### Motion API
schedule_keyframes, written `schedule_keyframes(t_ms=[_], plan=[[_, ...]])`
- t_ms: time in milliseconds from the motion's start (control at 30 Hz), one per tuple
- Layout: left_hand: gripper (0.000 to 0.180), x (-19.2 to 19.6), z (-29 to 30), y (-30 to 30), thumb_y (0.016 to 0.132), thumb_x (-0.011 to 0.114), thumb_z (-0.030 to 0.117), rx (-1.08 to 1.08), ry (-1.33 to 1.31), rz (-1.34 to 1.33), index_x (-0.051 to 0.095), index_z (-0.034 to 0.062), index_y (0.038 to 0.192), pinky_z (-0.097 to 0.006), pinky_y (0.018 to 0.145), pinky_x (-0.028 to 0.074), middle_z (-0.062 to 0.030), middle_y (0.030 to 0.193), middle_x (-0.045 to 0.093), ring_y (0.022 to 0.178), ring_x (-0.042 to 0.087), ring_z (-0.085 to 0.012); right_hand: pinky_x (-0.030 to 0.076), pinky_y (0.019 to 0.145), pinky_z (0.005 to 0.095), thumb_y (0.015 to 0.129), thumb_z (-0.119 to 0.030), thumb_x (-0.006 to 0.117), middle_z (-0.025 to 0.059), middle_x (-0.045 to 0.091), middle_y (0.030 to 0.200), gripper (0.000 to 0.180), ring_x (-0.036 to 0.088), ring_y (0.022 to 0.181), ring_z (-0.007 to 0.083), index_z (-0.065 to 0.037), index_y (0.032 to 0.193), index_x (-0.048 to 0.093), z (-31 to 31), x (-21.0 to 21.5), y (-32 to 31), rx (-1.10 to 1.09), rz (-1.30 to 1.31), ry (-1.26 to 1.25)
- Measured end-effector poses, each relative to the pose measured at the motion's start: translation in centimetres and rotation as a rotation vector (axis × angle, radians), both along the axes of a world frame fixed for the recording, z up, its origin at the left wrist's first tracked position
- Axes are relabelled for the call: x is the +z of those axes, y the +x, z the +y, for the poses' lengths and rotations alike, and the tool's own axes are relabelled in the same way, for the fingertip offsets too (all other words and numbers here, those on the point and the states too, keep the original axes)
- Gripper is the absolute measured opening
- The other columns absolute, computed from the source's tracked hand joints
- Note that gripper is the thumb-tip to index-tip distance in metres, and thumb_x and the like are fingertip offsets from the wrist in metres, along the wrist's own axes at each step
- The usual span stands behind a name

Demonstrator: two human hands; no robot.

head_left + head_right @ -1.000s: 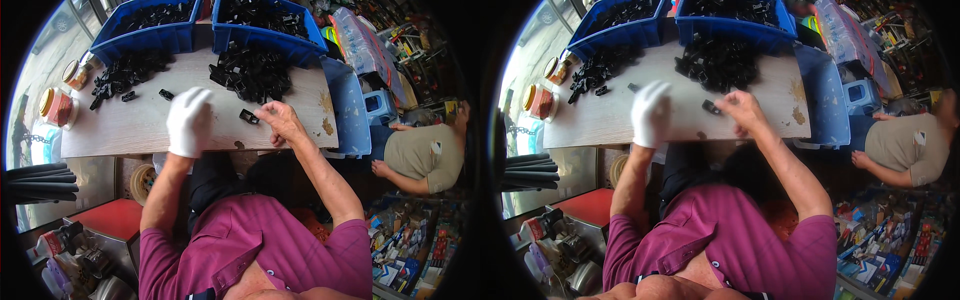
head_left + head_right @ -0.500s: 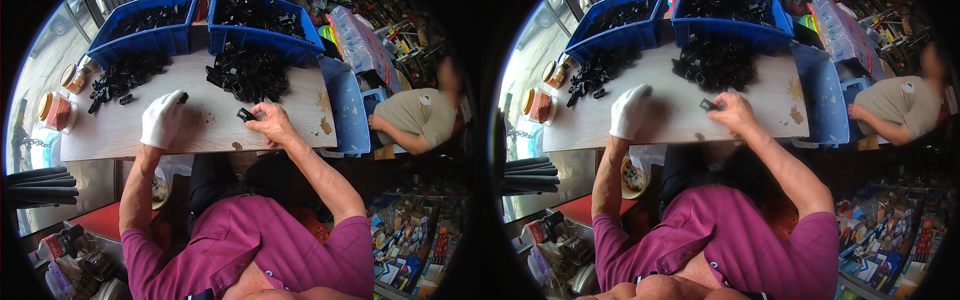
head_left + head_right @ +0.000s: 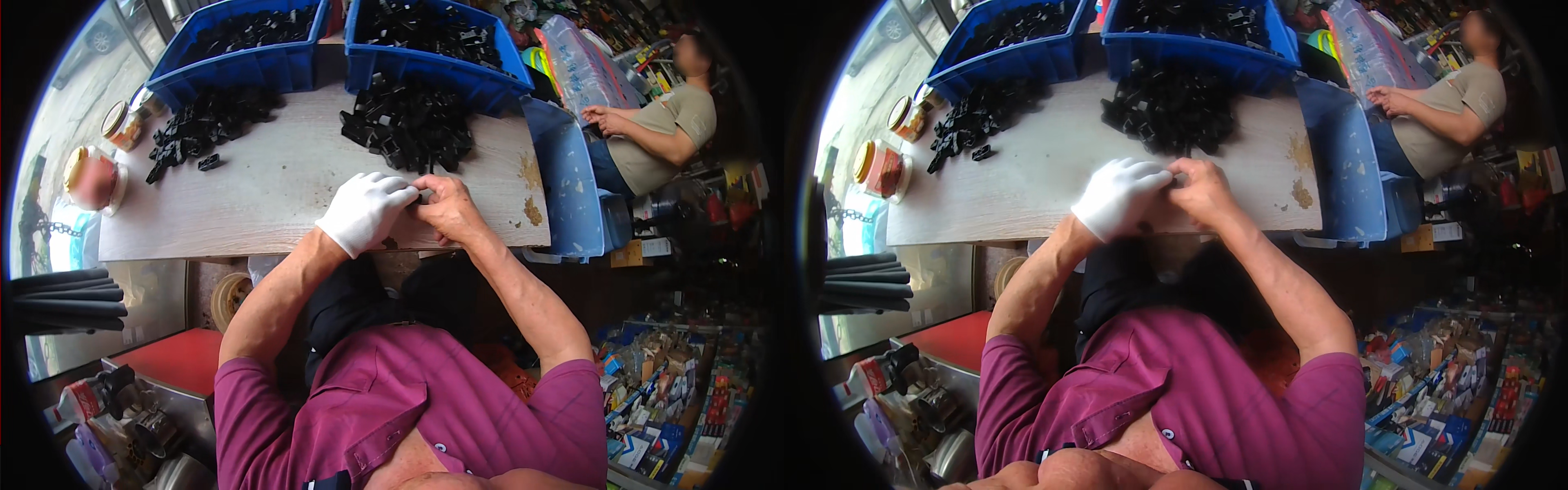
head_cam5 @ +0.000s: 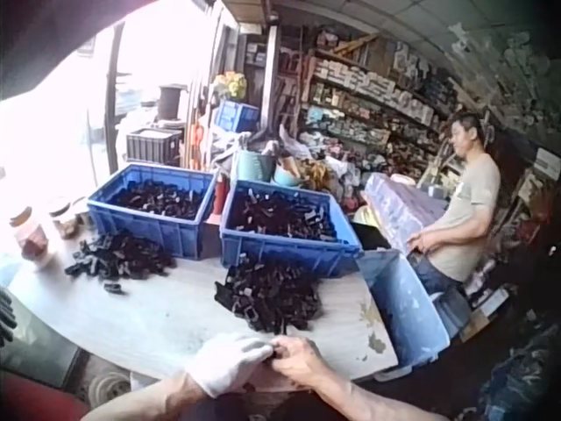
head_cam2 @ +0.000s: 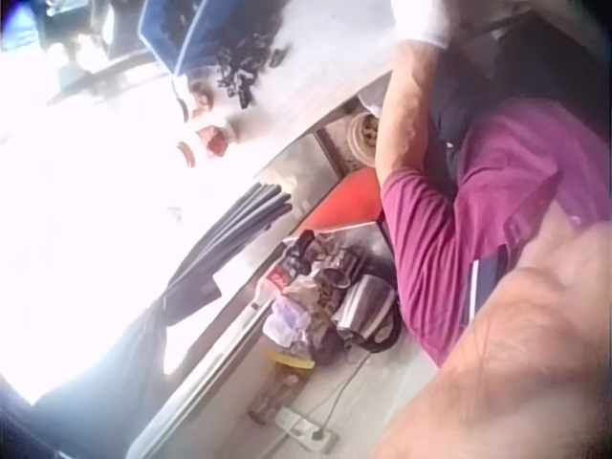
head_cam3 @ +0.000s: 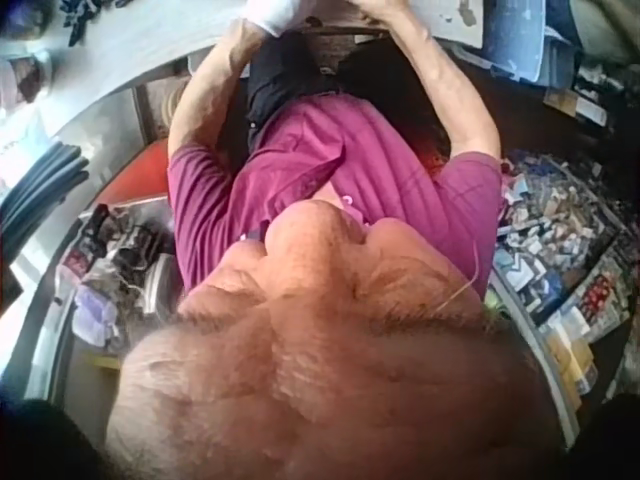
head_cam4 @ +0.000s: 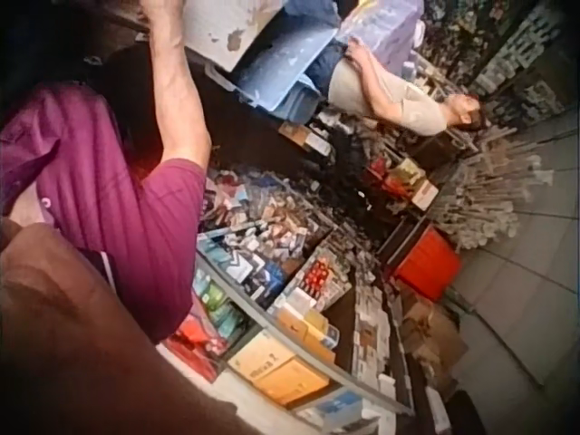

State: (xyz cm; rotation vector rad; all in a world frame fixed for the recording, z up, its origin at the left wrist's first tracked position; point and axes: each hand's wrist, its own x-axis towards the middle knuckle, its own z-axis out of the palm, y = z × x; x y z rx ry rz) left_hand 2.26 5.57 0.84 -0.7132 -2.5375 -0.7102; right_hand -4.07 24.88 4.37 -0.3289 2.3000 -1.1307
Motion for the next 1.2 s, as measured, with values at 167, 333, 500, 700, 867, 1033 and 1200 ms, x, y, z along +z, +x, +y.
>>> schedule_keyframes(t_ms=[167,333,500,700,867,1033,1200], plan=[[0.037,0.4,0.5,1.0,0.073,0.074,0.022,0.034,-0.053,0.058,0.066,0.0125,0.108,-0.041,0.084,0.050,-0.0031,0.104,0.066,0.101,0.063,-0.0257,0.045,0.039,0.0281,0.084,-0.005,0.069,0.0060,0.064,0.063,0.035,0.056,0.043,0.0134,-0.003,0.119,0.069,0.6,0.1,0.2,-0.008,0.011,-0.017],[0.036,0.1,0.7,1.8,0.077,0.069,0.015,0.047,-0.012,0.015,0.065,0.0085,0.112,-0.042,0.085,0.051,-0.0080,0.108,0.066,0.103,0.063,-0.0311,0.043,0.038,0.0280,0.083,-0.005,0.070,0.0033,0.061,0.059,0.032,0.053,0.041,0.0119,-0.003,0.116,0.070,0.5,-0.1,0.3,-0.015,-0.022,-0.046],[0.039,1.0,-4.7,3.1,0.076,0.063,-0.001,0.305,0.259,0.283,0.069,0.0040,0.114,-0.047,0.085,0.054,-0.0181,0.109,0.069,0.097,0.066,-0.0388,0.043,0.036,0.0252,0.084,-0.014,0.082,-0.0005,0.056,0.056,0.035,0.052,0.041,0.0087,0.001,0.110,0.065,2.5,-0.9,0.2,-0.101,-0.054,-0.177],[0.037,-3.7,-20.3,4.7,0.091,0.064,0.013,1.054,-0.289,0.180,0.067,0.0104,0.127,-0.046,0.092,0.054,-0.0093,0.123,0.070,0.110,0.065,-0.0346,0.058,0.043,0.0337,0.088,-0.018,0.079,0.0032,0.056,0.056,0.049,0.060,0.042,0.0157,0.003,0.127,0.056,7.6,-0.2,-2.8,-0.459,-0.050,-0.363],[0.028,-4.0,-19.0,4.1,0.094,0.058,0.010,0.892,-0.289,0.145,0.067,0.0109,0.120,-0.046,0.085,0.054,-0.0102,0.113,0.072,0.104,0.067,-0.0334,0.062,0.052,0.0396,0.088,-0.018,0.080,0.0032,0.052,0.058,0.055,0.062,0.049,0.0194,0.001,0.133,0.056,11.1,-0.1,-6.0,-0.802,0.088,-0.406],[0.023,-1.3,-13.3,4.5,0.091,0.060,0.006,0.700,-0.207,0.165,0.065,0.0092,0.113,-0.045,0.079,0.052,-0.0090,0.099,0.071,0.095,0.067,-0.0321,0.059,0.049,0.0332,0.084,-0.017,0.083,0.0002,0.054,0.061,0.054,0.060,0.048,0.0126,-0.002,0.130,0.059,8.7,-0.6,-4.9,-0.531,0.055,-0.354],[0.024,-1.2,-9.9,3.8,0.088,0.065,0.006,0.572,-0.109,0.156,0.066,0.0078,0.112,-0.045,0.080,0.053,-0.0093,0.097,0.072,0.095,0.067,-0.0329,0.051,0.042,0.0292,0.084,-0.016,0.081,0.0035,0.058,0.066,0.049,0.054,0.043,0.0107,-0.003,0.128,0.063,4.6,-0.7,-5.1,-0.367,0.102,-0.202]])
